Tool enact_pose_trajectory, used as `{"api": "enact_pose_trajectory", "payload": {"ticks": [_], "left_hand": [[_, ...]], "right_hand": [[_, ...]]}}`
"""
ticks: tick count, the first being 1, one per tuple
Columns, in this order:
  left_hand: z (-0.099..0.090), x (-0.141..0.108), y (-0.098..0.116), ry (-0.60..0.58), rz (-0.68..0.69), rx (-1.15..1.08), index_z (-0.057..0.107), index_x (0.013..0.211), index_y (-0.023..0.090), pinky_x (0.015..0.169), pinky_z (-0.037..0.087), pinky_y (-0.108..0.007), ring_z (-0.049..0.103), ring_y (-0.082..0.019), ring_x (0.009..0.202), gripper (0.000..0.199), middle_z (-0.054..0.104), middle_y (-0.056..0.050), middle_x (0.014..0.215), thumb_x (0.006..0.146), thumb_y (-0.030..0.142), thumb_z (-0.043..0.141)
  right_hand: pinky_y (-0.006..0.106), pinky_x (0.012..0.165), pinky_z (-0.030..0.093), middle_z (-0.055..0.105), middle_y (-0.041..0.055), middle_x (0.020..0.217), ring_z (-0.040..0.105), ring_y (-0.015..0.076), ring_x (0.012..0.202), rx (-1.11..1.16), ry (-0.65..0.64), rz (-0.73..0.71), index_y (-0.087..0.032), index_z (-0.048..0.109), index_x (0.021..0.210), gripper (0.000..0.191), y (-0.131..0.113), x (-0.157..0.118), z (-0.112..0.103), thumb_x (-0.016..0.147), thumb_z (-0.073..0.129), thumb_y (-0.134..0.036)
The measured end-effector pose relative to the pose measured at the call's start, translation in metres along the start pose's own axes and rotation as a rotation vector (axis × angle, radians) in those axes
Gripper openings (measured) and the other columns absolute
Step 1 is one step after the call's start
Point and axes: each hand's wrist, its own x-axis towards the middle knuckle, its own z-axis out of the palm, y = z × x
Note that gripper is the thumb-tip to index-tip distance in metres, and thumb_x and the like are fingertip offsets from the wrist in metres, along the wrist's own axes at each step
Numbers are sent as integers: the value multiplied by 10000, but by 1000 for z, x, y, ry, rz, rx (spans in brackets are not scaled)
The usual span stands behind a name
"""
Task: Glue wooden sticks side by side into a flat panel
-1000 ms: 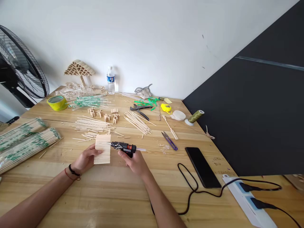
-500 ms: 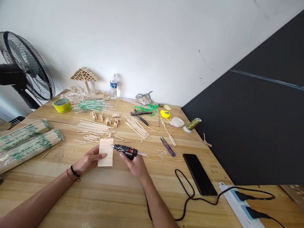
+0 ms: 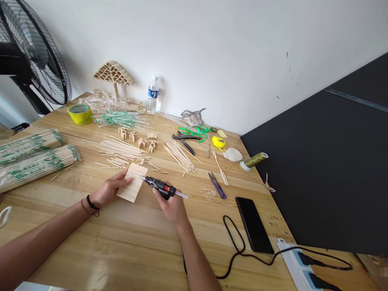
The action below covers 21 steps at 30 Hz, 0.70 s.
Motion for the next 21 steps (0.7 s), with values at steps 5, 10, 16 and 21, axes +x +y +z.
{"api": "enact_pose_trajectory", "payload": {"ticks": [5,10,16,21], "left_hand": [[-2,1,1,94,24,-18,772,1165,170,864,573,-320,756,-265,972,397,825,-76,1096,874,427,853],[-2,2,2,154,48,2,776,997,165,787,542,-296,703,-218,838,347,793,-34,913,862,474,861],[-4,2,-2,153,50,-1,765,909,172,726,514,-315,663,-226,775,352,744,-13,797,861,511,846],[-5,3,-3,111,59,2,785,1014,164,767,533,-316,712,-253,881,362,806,-50,961,891,503,821]], "right_hand": [[305,638,468,597,-17,676,550,198,641,-1,-137,-43,-241,629,818,262,-14,-3,2,968,666,-453],[294,590,422,539,-31,637,481,182,595,9,-122,-52,-251,573,794,290,-17,-4,3,971,654,-465],[290,574,408,539,-28,632,472,183,583,-21,-125,-41,-255,577,791,297,-15,-9,6,965,656,-482],[280,575,409,546,-38,620,471,172,568,-51,-101,-51,-250,590,793,264,-16,-11,8,943,687,-444]]}}
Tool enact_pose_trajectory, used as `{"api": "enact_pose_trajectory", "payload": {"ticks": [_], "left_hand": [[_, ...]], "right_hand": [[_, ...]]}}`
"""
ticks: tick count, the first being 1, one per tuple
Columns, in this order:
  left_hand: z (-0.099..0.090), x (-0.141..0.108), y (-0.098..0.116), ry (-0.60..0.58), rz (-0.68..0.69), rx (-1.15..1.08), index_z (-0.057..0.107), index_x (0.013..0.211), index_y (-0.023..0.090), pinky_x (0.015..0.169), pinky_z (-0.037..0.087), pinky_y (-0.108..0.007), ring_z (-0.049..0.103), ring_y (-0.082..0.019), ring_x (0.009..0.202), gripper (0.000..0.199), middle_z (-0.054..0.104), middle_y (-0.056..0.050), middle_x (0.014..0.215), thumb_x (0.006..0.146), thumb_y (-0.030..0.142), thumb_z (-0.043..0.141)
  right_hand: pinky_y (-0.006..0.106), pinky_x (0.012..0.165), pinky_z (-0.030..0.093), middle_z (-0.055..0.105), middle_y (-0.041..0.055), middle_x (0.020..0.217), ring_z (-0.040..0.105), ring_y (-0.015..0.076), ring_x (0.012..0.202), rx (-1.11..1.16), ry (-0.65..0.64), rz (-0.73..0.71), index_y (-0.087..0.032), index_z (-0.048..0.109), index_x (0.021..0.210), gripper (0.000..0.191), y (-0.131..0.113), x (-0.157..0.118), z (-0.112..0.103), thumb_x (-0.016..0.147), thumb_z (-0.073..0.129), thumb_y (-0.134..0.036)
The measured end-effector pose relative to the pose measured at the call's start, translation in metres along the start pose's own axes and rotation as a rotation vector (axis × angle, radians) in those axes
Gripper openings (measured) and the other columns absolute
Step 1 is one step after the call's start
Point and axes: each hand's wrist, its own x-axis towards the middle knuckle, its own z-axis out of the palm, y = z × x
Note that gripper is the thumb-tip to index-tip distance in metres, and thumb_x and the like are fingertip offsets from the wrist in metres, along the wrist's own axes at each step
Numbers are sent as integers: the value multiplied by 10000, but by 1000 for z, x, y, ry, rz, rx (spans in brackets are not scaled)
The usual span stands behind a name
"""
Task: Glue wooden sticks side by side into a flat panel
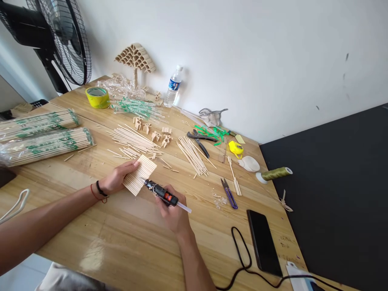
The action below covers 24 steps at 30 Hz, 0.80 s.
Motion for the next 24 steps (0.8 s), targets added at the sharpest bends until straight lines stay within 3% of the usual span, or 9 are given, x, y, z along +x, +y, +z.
{"api": "enact_pose_trajectory", "payload": {"ticks": [5,12,24], "left_hand": [[1,1,4,-158,-39,17,791,1132,164,833,572,-340,765,-287,948,417,829,-99,1081,848,459,867],[-2,3,3,-306,-28,64,788,1178,173,848,575,-324,770,-273,988,339,828,-104,1077,908,372,835],[-5,3,2,-301,-37,181,784,1251,167,842,579,-389,757,-315,979,474,815,-142,1144,886,464,848]], "right_hand": [[274,536,395,491,-52,607,433,166,552,-13,128,4,-260,538,784,314,6,2,-2,984,632,-483],[278,552,406,518,-45,606,455,171,564,-37,139,-4,-253,568,759,309,8,2,-9,949,685,-465],[277,562,417,571,-36,644,481,164,559,-22,155,0,-247,587,821,233,9,3,-15,958,659,-422]]}}
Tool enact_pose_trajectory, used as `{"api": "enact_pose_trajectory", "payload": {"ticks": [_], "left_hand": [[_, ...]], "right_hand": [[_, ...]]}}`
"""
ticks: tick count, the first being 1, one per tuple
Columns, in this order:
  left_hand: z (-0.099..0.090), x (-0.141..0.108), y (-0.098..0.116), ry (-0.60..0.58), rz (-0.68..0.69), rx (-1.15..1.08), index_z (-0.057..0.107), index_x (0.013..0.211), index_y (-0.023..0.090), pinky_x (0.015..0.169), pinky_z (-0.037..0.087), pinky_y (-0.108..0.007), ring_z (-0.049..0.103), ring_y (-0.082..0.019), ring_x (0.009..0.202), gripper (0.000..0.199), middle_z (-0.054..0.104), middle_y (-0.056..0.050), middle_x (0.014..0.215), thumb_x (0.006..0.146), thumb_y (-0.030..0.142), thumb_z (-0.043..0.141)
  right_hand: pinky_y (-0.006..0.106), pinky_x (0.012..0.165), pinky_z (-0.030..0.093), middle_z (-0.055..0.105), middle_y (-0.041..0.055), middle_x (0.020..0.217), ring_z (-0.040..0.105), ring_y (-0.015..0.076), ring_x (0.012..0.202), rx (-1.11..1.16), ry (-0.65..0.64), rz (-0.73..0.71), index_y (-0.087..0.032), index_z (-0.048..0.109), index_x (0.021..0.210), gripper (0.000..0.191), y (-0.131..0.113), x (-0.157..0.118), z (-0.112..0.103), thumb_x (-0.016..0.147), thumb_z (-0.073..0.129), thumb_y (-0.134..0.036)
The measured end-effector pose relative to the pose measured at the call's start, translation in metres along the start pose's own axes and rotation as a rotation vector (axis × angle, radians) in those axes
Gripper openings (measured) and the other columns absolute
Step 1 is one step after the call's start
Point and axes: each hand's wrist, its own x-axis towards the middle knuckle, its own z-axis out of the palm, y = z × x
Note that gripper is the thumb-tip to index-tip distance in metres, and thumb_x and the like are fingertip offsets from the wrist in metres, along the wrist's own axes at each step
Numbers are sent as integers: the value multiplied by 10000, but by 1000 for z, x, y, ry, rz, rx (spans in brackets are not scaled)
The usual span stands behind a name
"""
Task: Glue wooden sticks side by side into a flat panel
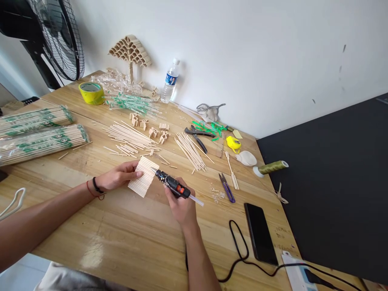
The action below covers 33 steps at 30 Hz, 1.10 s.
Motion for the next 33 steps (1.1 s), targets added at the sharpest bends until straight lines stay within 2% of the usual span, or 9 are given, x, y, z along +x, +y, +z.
{"api": "enact_pose_trajectory", "payload": {"ticks": [5,8,13,17,21,28,33], "left_hand": [[-2,1,-3,3,25,10,779,1262,186,843,565,-349,746,-295,1004,471,813,-122,1169,899,482,836],[-2,1,-3,-20,27,17,773,1272,187,842,559,-338,745,-290,1016,461,811,-120,1183,916,475,824],[-1,1,0,-62,17,20,754,1300,178,891,559,-356,742,-292,1052,435,810,-119,1190,946,426,808],[-1,0,0,-71,15,4,751,1301,178,887,562,-347,740,-277,1044,414,810,-113,1187,954,395,808],[-3,1,-4,-50,27,-37,751,1300,184,861,571,-340,753,-274,1012,402,814,-107,1177,960,395,795],[-2,4,-5,28,91,-130,750,1279,169,858,588,-340,768,-271,986,362,817,-107,1174,964,345,776],[1,5,-3,83,120,-184,735,1291,182,854,600,-347,770,-290,1037,383,814,-108,1192,964,377,777]], "right_hand": [[274,555,397,527,-40,627,465,166,582,0,-65,7,-248,564,756,252,-7,0,-2,924,688,-388],[271,550,379,490,-54,615,431,155,567,-1,-33,7,-245,556,758,244,-6,0,-3,921,685,-373],[275,563,405,531,-45,643,461,158,570,0,57,6,-229,596,831,216,-1,0,-4,949,658,-399],[276,563,415,544,-44,644,471,157,561,0,68,0,-232,595,826,227,-2,0,-4,959,656,-405],[280,569,424,558,-45,638,482,161,554,-6,5,-6,-238,603,827,220,-5,1,-4,967,654,-399],[303,655,486,657,-8,697,598,210,659,-19,-143,-11,-241,628,832,198,-4,3,0,944,661,-401],[293,627,473,633,-18,661,571,201,623,-27,-215,-17,-239,641,800,162,-3,3,-1,907,671,-358]]}}
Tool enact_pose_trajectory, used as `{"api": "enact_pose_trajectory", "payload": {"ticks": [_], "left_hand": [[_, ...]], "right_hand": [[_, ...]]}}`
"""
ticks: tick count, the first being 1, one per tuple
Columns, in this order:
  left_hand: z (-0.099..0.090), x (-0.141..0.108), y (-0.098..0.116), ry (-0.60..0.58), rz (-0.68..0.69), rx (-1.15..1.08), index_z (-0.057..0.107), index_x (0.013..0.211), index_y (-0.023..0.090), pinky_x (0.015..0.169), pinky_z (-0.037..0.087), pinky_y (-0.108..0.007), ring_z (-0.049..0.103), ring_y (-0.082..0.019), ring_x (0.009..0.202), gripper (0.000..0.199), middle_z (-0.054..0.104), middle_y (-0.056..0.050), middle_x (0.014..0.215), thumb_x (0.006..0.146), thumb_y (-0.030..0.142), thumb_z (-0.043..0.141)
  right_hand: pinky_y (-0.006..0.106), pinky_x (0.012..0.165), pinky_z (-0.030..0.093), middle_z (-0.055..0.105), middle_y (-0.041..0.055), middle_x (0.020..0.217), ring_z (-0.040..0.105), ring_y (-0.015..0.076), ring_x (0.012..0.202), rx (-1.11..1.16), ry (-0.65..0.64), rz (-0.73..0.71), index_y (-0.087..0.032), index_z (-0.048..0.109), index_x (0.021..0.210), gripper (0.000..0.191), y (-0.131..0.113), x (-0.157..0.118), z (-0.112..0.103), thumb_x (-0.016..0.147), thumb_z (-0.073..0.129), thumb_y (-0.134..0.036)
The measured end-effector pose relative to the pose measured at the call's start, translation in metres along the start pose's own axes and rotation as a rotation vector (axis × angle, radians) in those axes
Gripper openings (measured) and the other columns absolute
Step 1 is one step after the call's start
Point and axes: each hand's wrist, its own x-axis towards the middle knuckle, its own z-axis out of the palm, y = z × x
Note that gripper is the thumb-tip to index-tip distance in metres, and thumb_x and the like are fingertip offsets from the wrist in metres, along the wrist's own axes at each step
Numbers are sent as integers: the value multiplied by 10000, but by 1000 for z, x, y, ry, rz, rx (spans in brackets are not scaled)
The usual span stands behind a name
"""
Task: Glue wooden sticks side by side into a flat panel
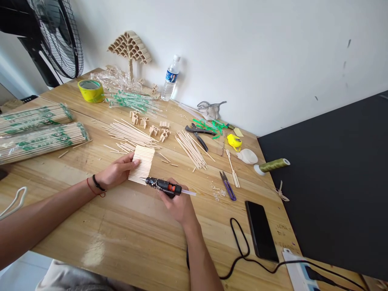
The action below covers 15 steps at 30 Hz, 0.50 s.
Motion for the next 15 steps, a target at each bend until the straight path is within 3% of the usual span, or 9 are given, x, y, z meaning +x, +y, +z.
{"api": "enact_pose_trajectory", "payload": {"ticks": [6,15], "left_hand": [[1,0,3,4,-24,-17,748,1271,173,868,604,-342,774,-284,1040,394,818,-113,1182,941,380,809],[0,-1,3,-62,-73,1,770,1293,189,886,597,-367,773,-288,1033,386,816,-119,1194,945,351,810]], "right_hand": [[293,615,466,635,-19,663,569,206,623,-6,16,-2,-244,642,810,174,0,-1,-1,910,675,-382],[289,633,461,638,-24,691,570,192,628,-20,143,-2,-240,611,848,236,2,-1,1,968,673,-434]]}}
